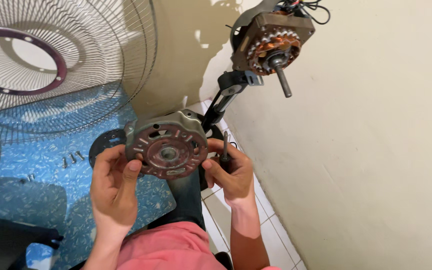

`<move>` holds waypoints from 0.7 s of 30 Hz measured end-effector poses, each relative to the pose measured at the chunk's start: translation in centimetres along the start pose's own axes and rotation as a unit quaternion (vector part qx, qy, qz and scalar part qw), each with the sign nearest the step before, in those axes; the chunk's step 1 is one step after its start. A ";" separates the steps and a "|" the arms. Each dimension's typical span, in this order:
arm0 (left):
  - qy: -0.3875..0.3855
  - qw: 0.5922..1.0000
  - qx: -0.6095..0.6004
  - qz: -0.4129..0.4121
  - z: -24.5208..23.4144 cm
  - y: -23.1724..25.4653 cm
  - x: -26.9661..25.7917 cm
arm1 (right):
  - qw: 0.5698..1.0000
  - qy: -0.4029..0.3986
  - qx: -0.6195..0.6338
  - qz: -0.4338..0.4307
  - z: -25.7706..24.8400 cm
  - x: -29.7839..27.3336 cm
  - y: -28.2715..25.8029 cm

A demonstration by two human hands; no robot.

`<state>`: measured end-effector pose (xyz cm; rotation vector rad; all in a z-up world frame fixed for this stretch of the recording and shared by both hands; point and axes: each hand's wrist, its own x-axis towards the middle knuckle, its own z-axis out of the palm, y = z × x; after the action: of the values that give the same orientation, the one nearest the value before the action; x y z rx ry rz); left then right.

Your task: The person disassembles an electric fan motor by removing screws and detaching the motor housing. They use a screwdriver to loosen screws, remove the housing, and place the parts on a nearby table.

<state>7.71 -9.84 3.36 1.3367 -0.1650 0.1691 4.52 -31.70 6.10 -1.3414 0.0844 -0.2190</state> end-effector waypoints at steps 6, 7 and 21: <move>0.037 0.999 -0.010 -0.027 -1.9 -0.2 -0.4 | 0.997 -0.042 0.037 0.044 1.6 0.9 2.1; 0.042 0.999 -0.011 -0.031 -2.2 -0.2 -0.4 | 0.996 -0.048 0.046 0.052 1.8 1.0 2.5; 0.047 0.995 0.066 -0.053 -4.2 0.7 -0.1 | 0.997 -0.062 0.007 0.039 5.2 1.4 4.3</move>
<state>7.55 -5.56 3.07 1.4619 -0.0042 0.1554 7.36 -26.18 3.20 -1.3322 0.0301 -0.0708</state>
